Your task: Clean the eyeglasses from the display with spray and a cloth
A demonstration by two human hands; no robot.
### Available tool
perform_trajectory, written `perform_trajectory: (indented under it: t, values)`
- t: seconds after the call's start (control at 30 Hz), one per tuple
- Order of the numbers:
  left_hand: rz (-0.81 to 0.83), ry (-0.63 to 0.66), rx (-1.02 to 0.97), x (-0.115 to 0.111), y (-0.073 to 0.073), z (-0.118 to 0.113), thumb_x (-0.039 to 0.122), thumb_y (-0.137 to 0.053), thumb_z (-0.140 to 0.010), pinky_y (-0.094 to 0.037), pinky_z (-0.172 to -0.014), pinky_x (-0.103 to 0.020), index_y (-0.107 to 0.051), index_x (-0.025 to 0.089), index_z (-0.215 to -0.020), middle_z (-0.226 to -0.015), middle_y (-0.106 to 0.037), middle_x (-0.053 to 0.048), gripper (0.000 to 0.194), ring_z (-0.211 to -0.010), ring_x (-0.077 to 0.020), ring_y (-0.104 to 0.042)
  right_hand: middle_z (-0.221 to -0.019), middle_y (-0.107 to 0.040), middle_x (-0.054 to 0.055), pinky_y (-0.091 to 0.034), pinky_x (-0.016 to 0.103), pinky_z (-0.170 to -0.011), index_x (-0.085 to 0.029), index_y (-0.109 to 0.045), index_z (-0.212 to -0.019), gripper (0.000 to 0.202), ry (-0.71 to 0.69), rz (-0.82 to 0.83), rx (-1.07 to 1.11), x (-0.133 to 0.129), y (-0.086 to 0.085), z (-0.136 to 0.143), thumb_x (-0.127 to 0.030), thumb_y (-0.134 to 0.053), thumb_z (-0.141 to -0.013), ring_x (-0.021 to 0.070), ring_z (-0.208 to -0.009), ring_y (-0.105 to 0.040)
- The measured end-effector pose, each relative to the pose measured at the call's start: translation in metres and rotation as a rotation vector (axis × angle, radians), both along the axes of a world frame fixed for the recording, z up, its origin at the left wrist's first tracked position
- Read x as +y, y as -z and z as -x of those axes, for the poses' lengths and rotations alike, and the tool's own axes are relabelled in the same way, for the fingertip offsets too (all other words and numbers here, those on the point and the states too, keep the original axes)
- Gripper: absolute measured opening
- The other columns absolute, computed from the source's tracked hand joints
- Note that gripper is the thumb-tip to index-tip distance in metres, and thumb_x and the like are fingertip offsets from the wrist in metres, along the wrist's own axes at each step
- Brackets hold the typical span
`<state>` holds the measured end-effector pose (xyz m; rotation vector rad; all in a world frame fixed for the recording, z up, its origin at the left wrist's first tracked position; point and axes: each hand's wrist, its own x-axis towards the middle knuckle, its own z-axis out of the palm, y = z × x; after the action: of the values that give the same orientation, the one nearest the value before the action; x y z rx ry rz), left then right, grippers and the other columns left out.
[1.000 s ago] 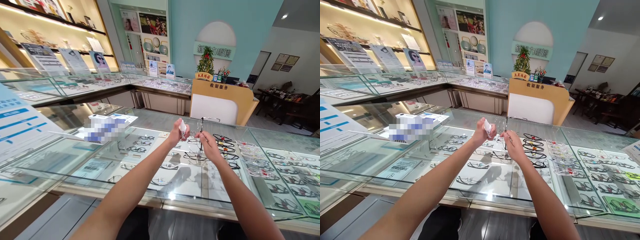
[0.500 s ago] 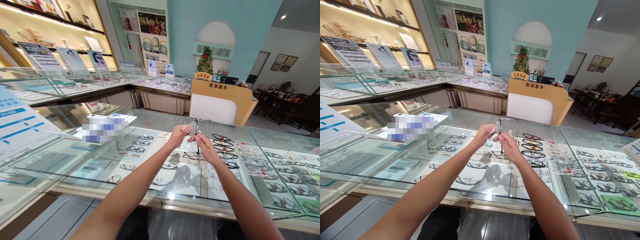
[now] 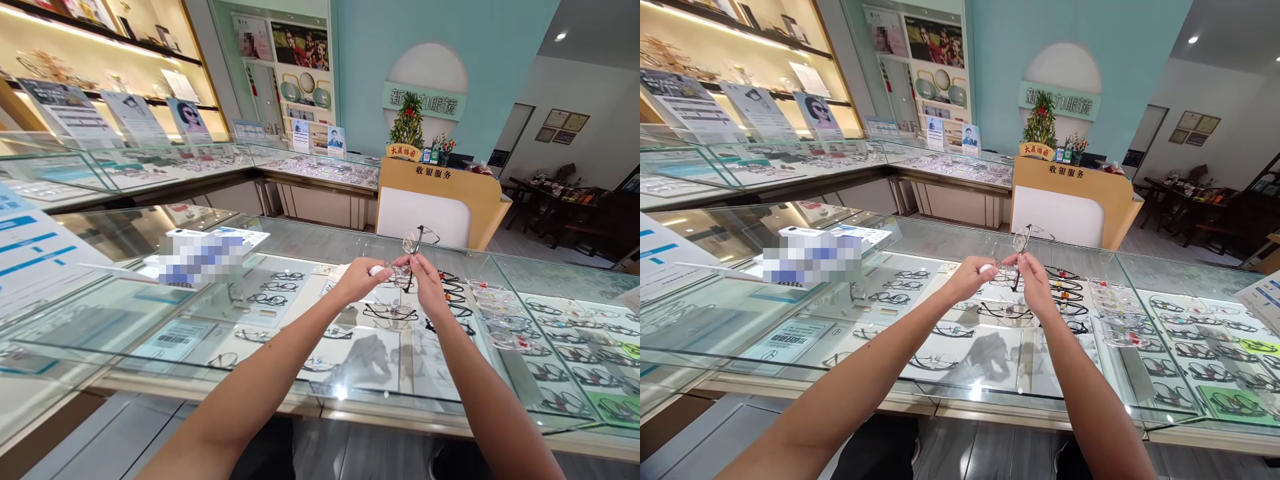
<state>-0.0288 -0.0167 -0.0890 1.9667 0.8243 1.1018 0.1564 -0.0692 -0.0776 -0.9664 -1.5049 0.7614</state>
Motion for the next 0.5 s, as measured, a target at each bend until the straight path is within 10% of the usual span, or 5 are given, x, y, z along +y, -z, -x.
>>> perform_trajectory:
  t: [0.5]
  values:
    - [-0.067, -0.11, 0.038, -0.0013, 0.0088, -0.005, 0.077, -0.054, -0.087, -0.035, -0.064, -0.029, -0.055, 0.02, -0.066, -0.062, -0.046, 0.002, 0.06, -0.067, -0.0165, -0.044, -0.114, -0.081, 0.007, -0.056, 0.042, -0.103, -0.027, -0.07, -0.092, 0.052, -0.1, 0.041, 0.017, 0.0003, 0.0019, 0.0033, -0.075, -0.051, -0.102, 0.0269, -0.113, -0.072]
